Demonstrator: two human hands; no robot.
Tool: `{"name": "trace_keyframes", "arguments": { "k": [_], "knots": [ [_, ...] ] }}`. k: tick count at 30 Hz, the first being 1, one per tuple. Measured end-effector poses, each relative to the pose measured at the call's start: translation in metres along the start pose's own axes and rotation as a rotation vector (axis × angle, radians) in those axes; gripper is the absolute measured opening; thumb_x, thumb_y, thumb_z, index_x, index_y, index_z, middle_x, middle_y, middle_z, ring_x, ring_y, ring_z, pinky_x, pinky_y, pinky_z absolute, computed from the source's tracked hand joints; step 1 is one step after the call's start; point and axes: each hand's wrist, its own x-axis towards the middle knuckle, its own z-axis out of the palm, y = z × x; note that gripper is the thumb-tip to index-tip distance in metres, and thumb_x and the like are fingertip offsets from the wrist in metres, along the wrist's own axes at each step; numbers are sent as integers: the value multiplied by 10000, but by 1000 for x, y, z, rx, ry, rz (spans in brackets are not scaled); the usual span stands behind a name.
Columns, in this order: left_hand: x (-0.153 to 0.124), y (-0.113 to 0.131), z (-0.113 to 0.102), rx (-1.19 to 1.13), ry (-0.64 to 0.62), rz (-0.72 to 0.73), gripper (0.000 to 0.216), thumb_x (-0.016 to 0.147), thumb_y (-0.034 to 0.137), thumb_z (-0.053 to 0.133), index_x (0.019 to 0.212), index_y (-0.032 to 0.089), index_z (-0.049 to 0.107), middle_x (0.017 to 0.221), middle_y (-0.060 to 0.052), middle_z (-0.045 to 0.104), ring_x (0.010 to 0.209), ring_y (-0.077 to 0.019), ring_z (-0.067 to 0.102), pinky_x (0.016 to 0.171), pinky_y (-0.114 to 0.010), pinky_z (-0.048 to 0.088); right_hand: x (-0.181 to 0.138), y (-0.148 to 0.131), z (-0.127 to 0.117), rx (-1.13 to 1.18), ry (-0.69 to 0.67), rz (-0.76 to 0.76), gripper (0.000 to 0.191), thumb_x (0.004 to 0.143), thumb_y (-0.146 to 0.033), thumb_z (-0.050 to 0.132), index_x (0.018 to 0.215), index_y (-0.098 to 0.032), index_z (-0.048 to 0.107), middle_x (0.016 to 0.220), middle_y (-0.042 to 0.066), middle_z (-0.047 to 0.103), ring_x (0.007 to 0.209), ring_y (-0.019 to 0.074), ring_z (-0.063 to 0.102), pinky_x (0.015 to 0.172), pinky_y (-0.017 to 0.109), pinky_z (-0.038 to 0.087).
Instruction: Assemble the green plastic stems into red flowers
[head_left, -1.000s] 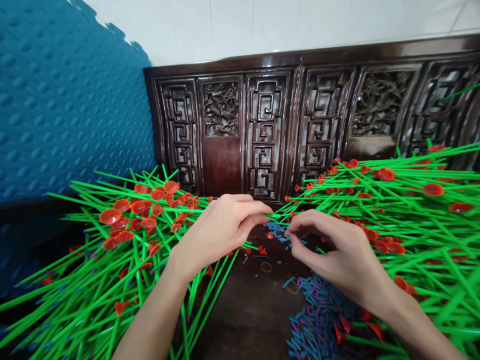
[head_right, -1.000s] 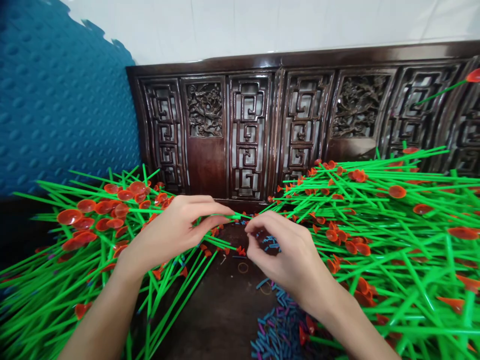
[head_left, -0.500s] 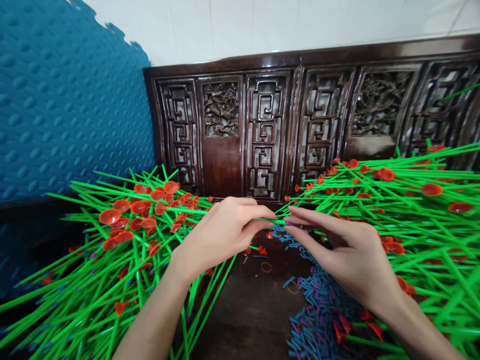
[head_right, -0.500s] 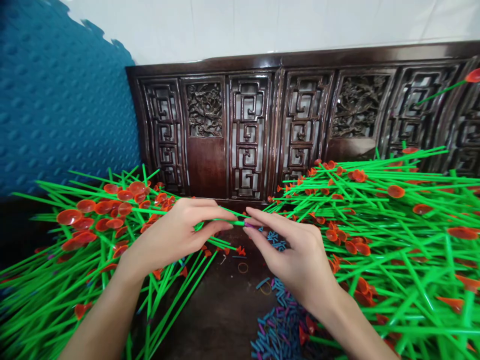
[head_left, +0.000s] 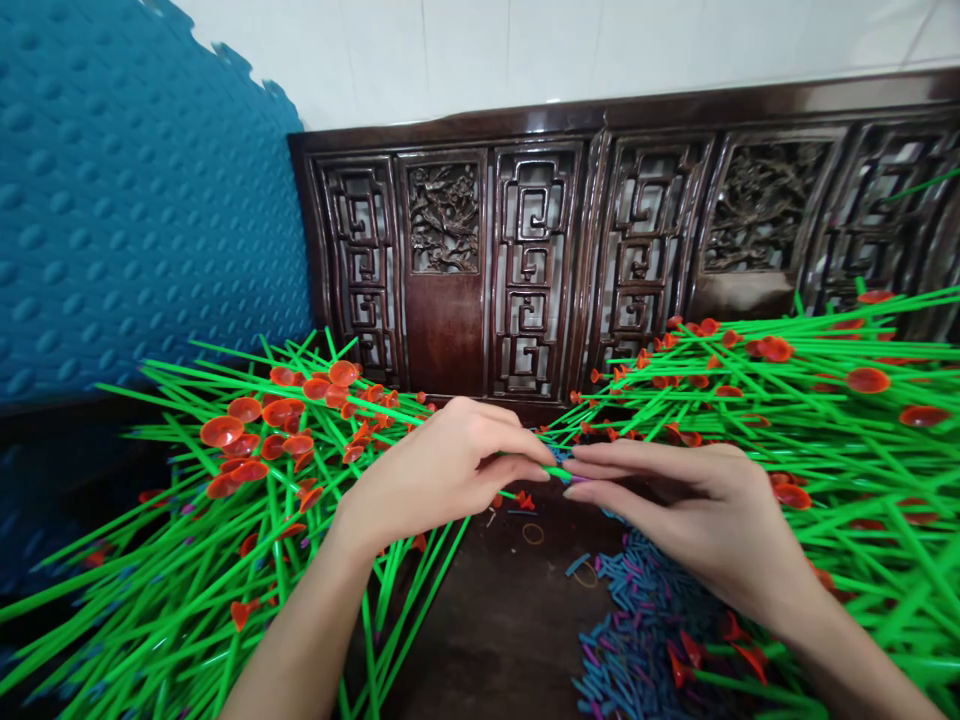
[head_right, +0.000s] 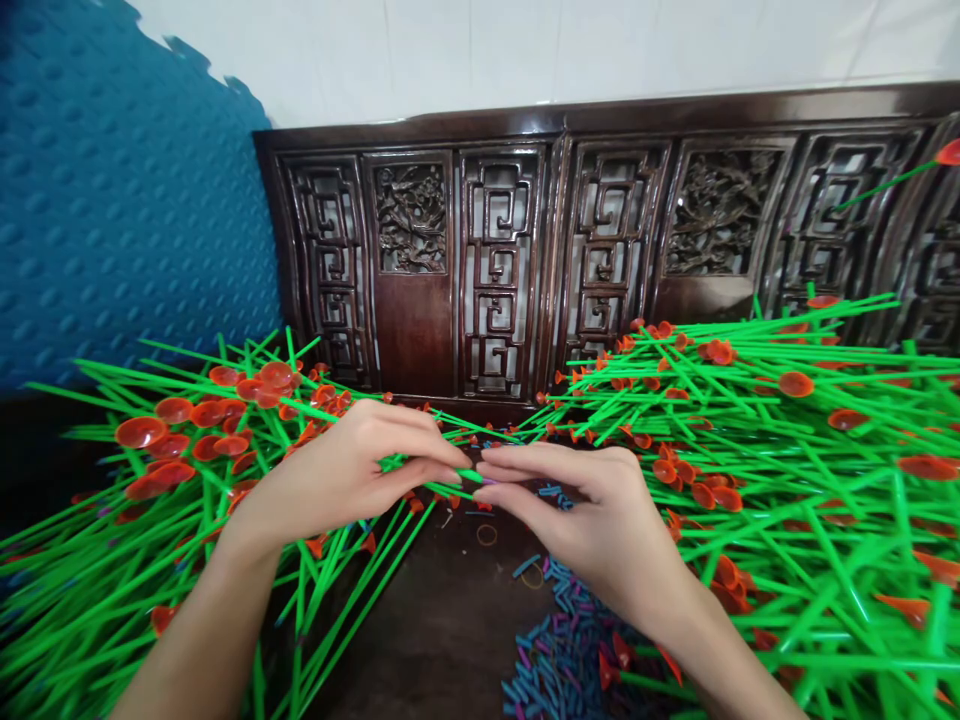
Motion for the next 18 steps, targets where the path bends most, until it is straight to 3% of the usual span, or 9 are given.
{"name": "trace_keyframes", "arguments": {
  "k": [3,7,10,18],
  "knots": [
    [1,4,-2,-62,12,22,131,900,176,665,969,182,777,779,-2,740,670,-96,647,673,-208,477,0,-4,-2,28,51,-34,103,770,-239,808,873,-246,795,834,-11,794,664,192,763,658,246,660],
    [0,7,-4,-80,5,32,132,884,133,675,949,169,784,786,-2,758,668,-91,659,668,-200,479,1,-5,-3,-8,75,-236,122,793,-187,789,898,-248,793,834,-12,797,655,169,759,626,218,647],
    [-2,9,-8,-111,-72,45,136,867,90,679,926,142,790,806,-22,774,673,-91,671,652,-186,479,-1,-2,-2,55,-10,-286,138,783,-207,805,918,-229,791,823,1,798,697,174,765,635,203,635],
    [-2,6,-9,-301,-398,107,127,847,73,690,920,114,786,815,-69,781,684,-118,698,648,-196,509,-10,-3,5,465,-361,-152,347,679,-177,875,1008,-239,786,737,1,751,636,128,695,577,202,559]
  ]
}}
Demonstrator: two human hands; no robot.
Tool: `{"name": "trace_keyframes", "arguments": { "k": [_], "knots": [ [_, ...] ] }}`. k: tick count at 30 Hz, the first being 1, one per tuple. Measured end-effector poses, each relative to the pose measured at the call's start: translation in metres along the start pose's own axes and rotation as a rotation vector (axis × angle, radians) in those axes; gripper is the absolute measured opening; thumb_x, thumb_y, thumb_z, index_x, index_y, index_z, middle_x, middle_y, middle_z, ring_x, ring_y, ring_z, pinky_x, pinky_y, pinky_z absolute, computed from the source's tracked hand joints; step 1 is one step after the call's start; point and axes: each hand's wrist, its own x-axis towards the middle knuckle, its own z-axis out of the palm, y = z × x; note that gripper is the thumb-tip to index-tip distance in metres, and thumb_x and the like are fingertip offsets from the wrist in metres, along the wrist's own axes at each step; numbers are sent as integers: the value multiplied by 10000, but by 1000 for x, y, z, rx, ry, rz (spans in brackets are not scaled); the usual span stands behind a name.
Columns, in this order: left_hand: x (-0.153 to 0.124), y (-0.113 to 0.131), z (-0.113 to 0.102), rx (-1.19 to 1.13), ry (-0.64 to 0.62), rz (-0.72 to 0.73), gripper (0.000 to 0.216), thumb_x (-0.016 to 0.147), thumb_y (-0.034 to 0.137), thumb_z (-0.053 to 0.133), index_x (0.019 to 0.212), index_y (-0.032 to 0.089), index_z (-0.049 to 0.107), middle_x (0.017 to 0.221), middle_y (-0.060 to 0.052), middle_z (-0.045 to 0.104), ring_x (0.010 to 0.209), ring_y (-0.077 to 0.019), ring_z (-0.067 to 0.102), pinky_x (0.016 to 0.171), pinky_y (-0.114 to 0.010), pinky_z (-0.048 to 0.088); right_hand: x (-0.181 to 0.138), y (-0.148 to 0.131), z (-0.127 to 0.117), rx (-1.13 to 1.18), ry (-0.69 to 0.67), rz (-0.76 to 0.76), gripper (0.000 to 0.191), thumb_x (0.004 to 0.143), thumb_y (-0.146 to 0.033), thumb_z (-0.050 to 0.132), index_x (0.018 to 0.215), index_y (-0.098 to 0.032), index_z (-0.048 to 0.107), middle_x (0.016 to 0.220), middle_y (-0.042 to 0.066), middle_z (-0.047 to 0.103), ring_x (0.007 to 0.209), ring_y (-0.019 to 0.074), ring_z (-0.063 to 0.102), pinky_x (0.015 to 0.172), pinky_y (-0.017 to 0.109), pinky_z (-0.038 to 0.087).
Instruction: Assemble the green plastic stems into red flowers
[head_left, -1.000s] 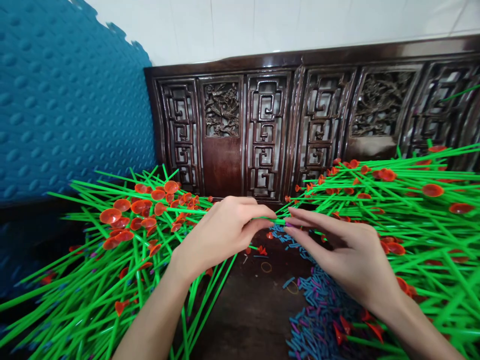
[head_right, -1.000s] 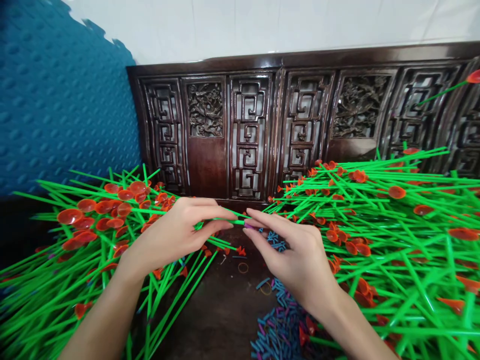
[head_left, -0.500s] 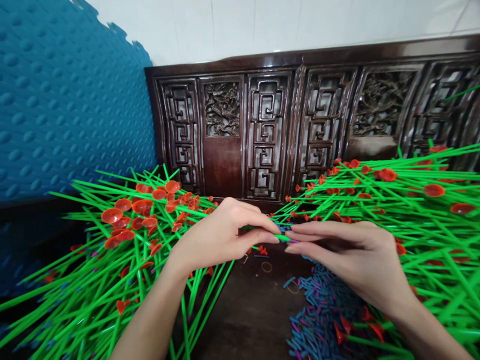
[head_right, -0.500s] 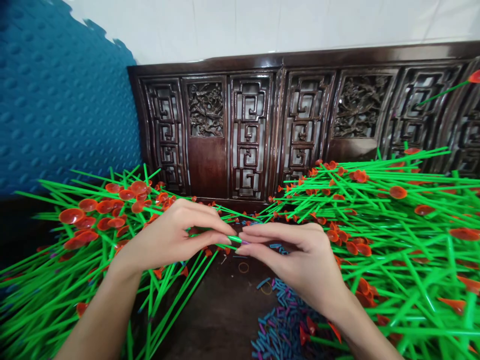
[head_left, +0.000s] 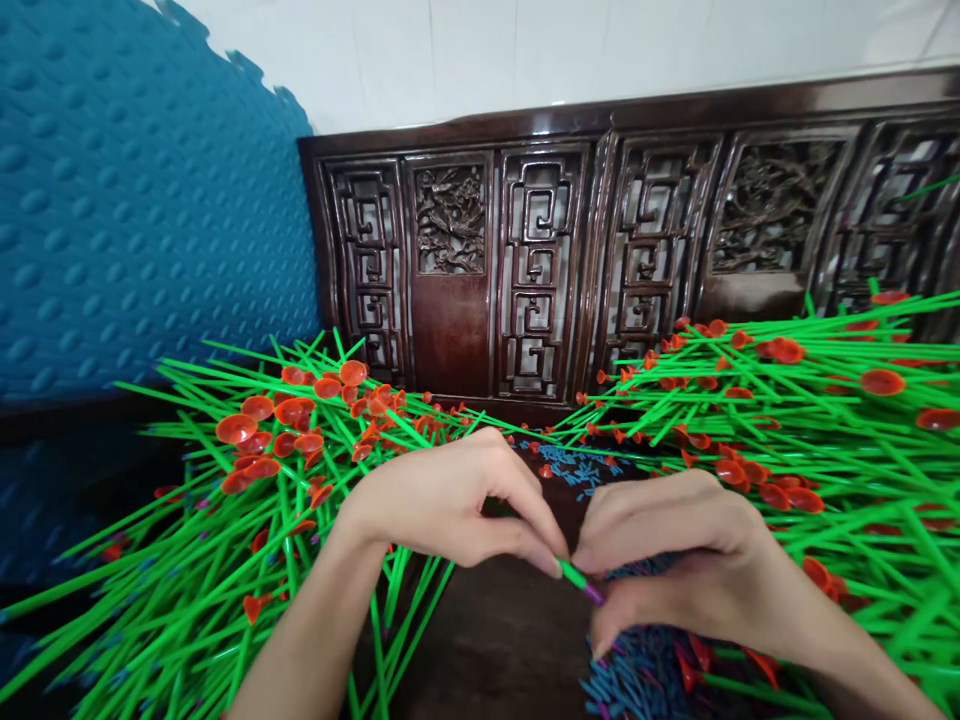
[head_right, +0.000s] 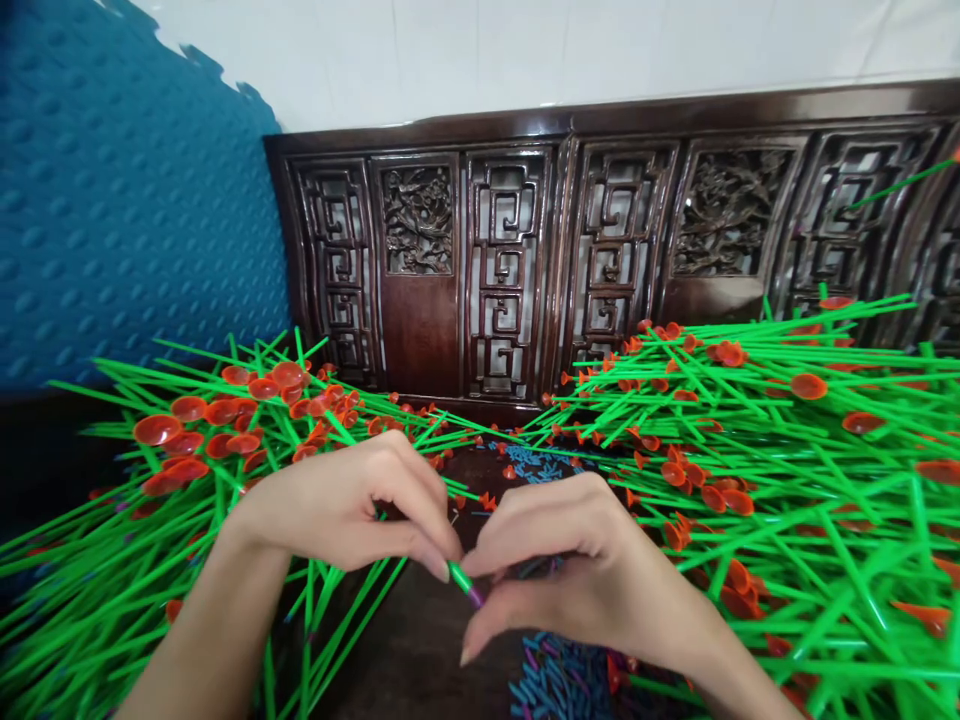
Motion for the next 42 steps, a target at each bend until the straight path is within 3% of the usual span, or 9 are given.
{"name": "trace_keyframes", "arguments": {
  "k": [4,9,13,17,22,28,33,38,42],
  "knots": [
    [2,-4,0,-52,-17,21,106,851,85,691,903,92,784,809,-92,780,689,-128,704,639,-195,515,-3,-5,3,138,-86,36,419,722,-77,828,1093,-265,773,764,15,758,651,116,688,581,192,541],
    [1,-5,2,24,20,18,117,851,77,685,895,125,783,810,-59,783,691,-116,709,652,-187,509,-2,-2,0,20,-90,25,322,794,-74,770,1053,-263,781,826,12,778,722,123,716,651,202,566],
    [0,-2,7,367,184,-109,165,866,65,659,883,186,770,810,5,762,709,-115,682,690,-222,490,3,5,-6,-233,11,83,112,799,-205,791,904,-242,801,812,13,781,688,141,717,636,209,567],
    [3,-3,13,685,267,-42,101,896,202,674,813,212,731,812,20,719,906,-180,630,846,-327,474,6,8,-7,-209,26,366,118,801,-347,778,833,-236,760,766,10,758,677,156,701,635,232,562],
    [13,-12,14,974,832,88,114,830,300,751,808,194,713,1219,-78,611,1203,-297,477,983,-481,412,3,22,-2,71,150,590,346,734,-375,804,992,-213,640,707,-38,630,667,130,630,664,245,551],
    [20,-21,10,843,1279,152,75,851,148,725,874,171,657,938,-23,536,753,-101,566,665,-249,504,-9,45,19,115,26,685,330,788,-404,705,1035,-192,647,809,-1,619,733,142,603,696,290,528],
    [16,-24,8,1094,1508,306,187,795,79,740,888,220,659,937,-48,549,882,-194,569,755,-367,504,-15,53,31,144,-128,691,204,847,-371,638,952,-199,605,811,-14,576,753,143,606,698,287,507],
    [17,-19,12,987,1430,319,292,823,74,698,1081,199,640,1087,-75,525,957,-173,594,765,-317,548,-18,55,30,-144,-280,634,117,905,-316,603,865,-207,617,790,-6,575,784,162,589,725,305,481],
    [20,-19,15,794,1189,221,253,910,91,609,1158,133,637,1098,-92,615,963,-147,635,838,-294,579,-22,61,31,-303,-322,646,72,877,-239,604,906,-204,660,842,31,596,834,193,605,750,324,492]
  ]
}}
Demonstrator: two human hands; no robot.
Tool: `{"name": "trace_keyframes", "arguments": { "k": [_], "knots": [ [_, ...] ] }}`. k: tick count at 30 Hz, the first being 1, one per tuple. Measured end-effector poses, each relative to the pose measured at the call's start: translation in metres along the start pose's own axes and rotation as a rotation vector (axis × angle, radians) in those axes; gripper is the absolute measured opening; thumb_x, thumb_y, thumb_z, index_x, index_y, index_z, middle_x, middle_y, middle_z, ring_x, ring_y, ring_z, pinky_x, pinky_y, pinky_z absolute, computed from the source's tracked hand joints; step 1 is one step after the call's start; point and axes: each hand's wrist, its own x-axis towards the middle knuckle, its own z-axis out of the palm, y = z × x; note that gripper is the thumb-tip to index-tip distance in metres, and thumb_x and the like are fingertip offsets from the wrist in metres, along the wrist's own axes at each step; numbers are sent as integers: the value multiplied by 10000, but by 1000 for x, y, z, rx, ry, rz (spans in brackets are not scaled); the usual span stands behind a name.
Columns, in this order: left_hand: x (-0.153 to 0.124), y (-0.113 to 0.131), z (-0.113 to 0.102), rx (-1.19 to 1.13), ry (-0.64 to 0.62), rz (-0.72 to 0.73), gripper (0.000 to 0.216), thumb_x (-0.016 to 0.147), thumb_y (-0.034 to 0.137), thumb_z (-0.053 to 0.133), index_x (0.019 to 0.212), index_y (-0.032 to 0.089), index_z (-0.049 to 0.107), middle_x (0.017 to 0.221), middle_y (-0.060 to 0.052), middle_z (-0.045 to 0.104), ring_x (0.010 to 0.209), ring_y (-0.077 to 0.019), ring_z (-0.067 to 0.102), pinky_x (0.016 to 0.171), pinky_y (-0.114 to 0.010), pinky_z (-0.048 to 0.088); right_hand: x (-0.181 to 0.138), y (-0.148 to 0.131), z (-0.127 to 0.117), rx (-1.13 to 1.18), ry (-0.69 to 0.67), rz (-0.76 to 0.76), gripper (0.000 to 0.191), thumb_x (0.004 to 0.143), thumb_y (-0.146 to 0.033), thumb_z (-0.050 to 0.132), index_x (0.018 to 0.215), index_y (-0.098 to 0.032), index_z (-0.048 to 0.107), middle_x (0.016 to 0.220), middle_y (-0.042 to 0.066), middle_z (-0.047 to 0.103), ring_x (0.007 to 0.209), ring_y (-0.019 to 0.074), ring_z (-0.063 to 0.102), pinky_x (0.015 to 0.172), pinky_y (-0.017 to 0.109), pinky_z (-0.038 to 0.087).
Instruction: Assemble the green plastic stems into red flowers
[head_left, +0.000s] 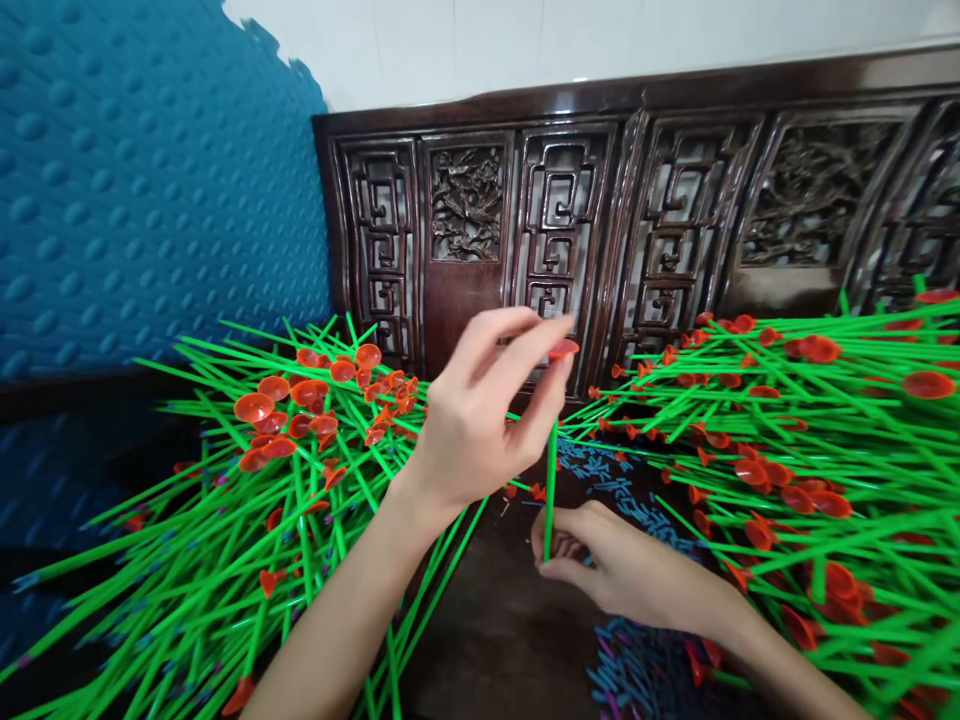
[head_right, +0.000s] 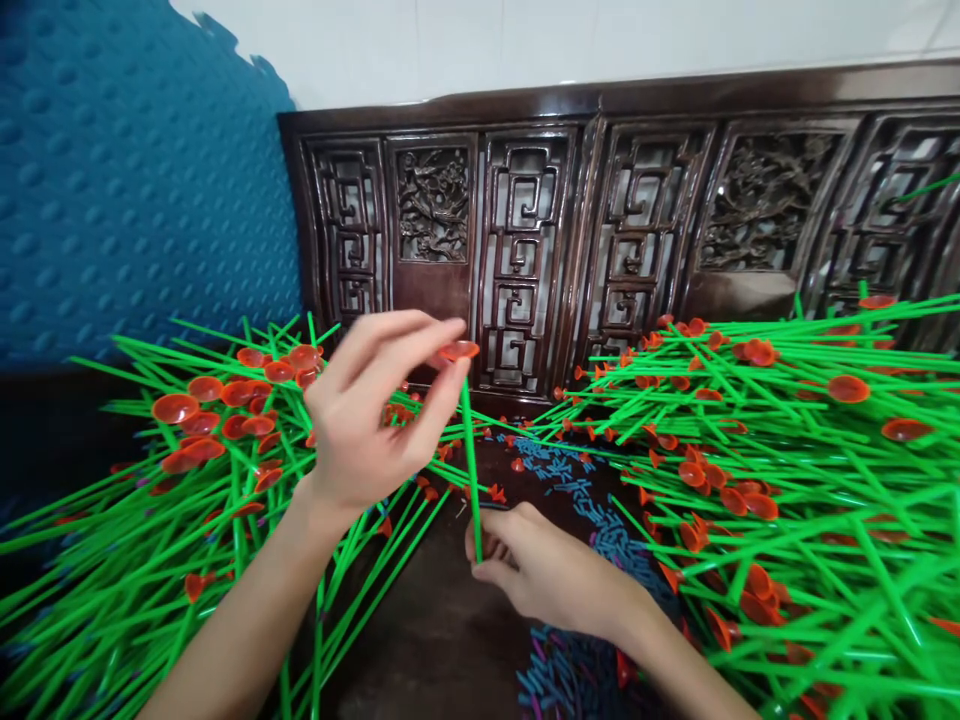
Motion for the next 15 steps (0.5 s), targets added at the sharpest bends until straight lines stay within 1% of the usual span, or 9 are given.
{"name": "trace_keyframes", "arguments": {
  "k": [2,5,8,10,12,15],
  "knots": [
    [-1,-1,2,-64,-144,-6,179,935,111,586,1096,121,664,1067,-89,648,982,-142,642,842,-293,584,2,4,3,-27,-22,31,99,842,-195,608,920,-198,669,854,40,594,804,191,608,722,315,493],
    [-4,-4,4,-135,-290,11,144,945,150,592,1044,109,689,1042,-84,671,973,-137,628,861,-304,580,4,11,6,-91,-37,70,121,813,-176,620,919,-193,676,853,40,585,791,189,607,722,313,480],
    [-6,-5,4,-165,-411,30,110,936,152,610,962,118,711,990,-51,717,937,-137,627,893,-314,564,6,19,9,-177,-73,123,100,807,-202,640,895,-186,684,840,41,569,768,188,595,687,309,458],
    [-7,-5,4,-174,-510,16,90,920,152,636,914,123,721,971,-36,741,920,-138,649,881,-300,564,6,22,10,-211,-84,166,94,792,-246,673,852,-174,677,834,43,562,725,181,583,643,306,446],
    [-8,-5,4,-172,-575,-15,71,897,144,668,922,119,730,969,-39,753,919,-145,679,866,-288,567,7,23,11,-152,-72,180,148,803,-294,678,876,-167,665,820,37,569,685,168,584,627,305,455],
    [-8,-5,3,-183,-609,-61,61,877,150,697,917,123,733,976,-49,758,905,-152,710,851,-281,571,10,20,9,19,-27,142,218,857,-352,640,962,-161,642,759,18,590,652,159,605,622,300,487]
  ]
}}
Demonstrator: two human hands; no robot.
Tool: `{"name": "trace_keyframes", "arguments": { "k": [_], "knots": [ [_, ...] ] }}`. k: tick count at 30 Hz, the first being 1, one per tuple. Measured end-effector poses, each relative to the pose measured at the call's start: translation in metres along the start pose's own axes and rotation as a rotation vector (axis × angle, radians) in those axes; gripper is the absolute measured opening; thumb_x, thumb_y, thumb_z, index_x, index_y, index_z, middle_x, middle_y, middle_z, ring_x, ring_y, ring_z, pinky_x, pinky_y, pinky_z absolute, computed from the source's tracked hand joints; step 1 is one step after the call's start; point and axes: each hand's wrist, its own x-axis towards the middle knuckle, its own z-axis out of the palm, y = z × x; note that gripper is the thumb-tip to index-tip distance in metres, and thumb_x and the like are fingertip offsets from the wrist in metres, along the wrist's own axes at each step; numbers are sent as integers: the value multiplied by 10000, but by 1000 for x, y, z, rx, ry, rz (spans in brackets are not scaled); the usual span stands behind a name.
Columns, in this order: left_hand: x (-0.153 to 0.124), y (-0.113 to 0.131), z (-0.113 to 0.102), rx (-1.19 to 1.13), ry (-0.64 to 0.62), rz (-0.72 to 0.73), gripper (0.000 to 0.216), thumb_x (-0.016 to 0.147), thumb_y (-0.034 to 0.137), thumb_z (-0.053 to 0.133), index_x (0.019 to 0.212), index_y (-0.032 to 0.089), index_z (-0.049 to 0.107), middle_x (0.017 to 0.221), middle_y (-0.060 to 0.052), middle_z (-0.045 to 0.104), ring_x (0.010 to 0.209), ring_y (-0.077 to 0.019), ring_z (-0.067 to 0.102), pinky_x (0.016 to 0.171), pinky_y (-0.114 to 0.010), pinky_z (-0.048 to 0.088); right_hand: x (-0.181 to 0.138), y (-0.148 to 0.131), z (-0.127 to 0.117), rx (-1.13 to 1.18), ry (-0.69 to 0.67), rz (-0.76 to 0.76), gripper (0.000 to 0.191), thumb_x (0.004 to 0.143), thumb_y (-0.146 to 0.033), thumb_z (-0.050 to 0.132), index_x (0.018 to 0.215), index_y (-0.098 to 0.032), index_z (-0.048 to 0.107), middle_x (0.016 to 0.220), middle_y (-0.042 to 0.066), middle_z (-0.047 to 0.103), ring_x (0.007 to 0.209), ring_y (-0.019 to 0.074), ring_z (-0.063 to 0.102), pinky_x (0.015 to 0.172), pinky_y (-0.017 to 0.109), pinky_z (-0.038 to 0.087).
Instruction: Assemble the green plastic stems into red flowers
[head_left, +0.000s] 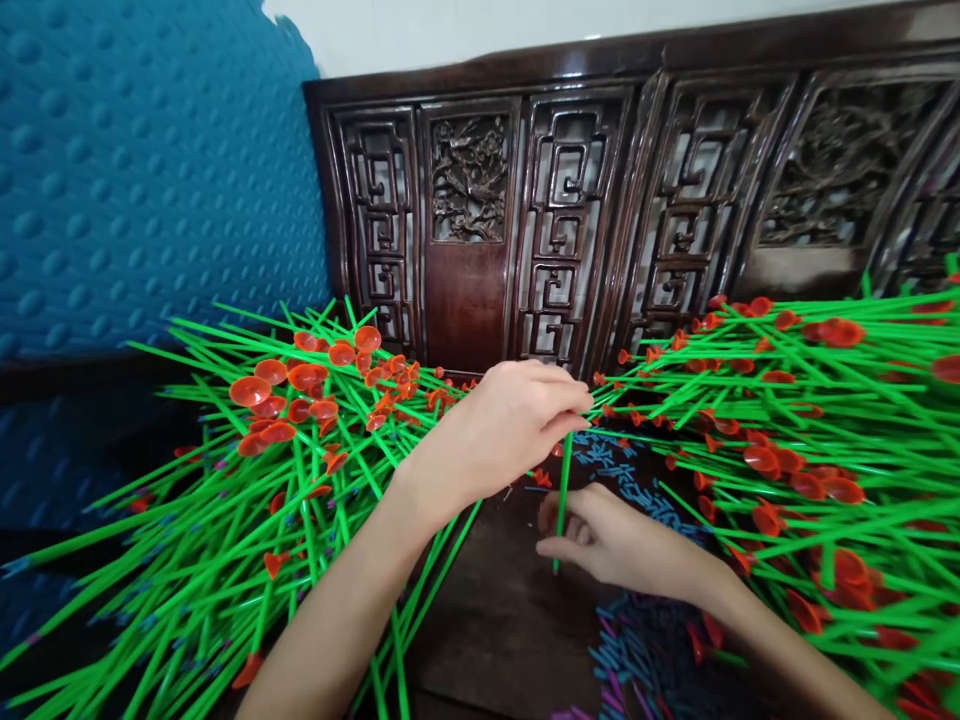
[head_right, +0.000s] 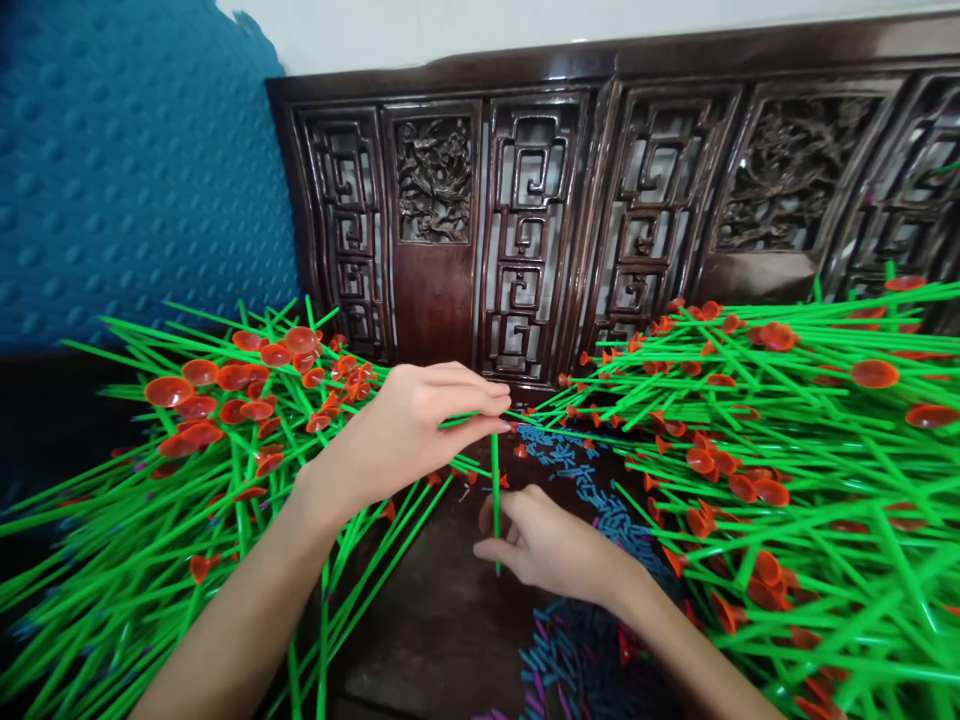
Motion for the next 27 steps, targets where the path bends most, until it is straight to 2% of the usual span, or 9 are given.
{"name": "trace_keyframes", "arguments": {
  "k": [3,7,10,15,20,27],
  "knots": [
    [0,4,-2,-71,-21,-2,42,872,164,707,848,133,721,936,-37,757,870,-144,722,824,-261,574,1,-4,-3,32,18,-2,193,846,-341,671,887,-157,631,709,6,584,629,156,607,590,285,490],
    [0,12,-3,-121,-28,24,85,894,118,668,827,122,719,897,-34,753,881,-140,726,812,-240,573,0,-4,-4,-54,43,-6,126,810,-257,710,837,-163,631,774,15,572,662,151,602,612,283,495],
    [1,13,0,-152,-33,30,107,899,95,652,819,125,717,893,-28,747,878,-133,723,794,-235,578,-1,0,-2,-24,37,-7,101,816,-216,689,840,-165,605,808,15,560,651,134,593,597,272,500],
    [4,10,4,-169,-47,26,130,914,121,640,807,129,715,898,-26,742,858,-124,709,796,-253,581,0,10,3,3,6,-19,106,860,-250,628,845,-165,566,822,26,551,662,139,605,596,280,508],
    [4,11,-1,-192,-47,-3,126,886,102,671,772,135,713,846,-14,736,832,-129,717,765,-242,572,-2,11,6,3,27,-46,120,862,-274,607,888,-167,558,890,43,561,664,131,614,594,279,494],
    [3,6,1,-160,-42,-21,116,877,120,688,761,129,687,834,-14,714,799,-125,691,739,-241,544,4,1,-1,57,-51,40,133,848,-227,620,784,-186,510,705,23,638,639,167,655,591,291,501]
  ]
}}
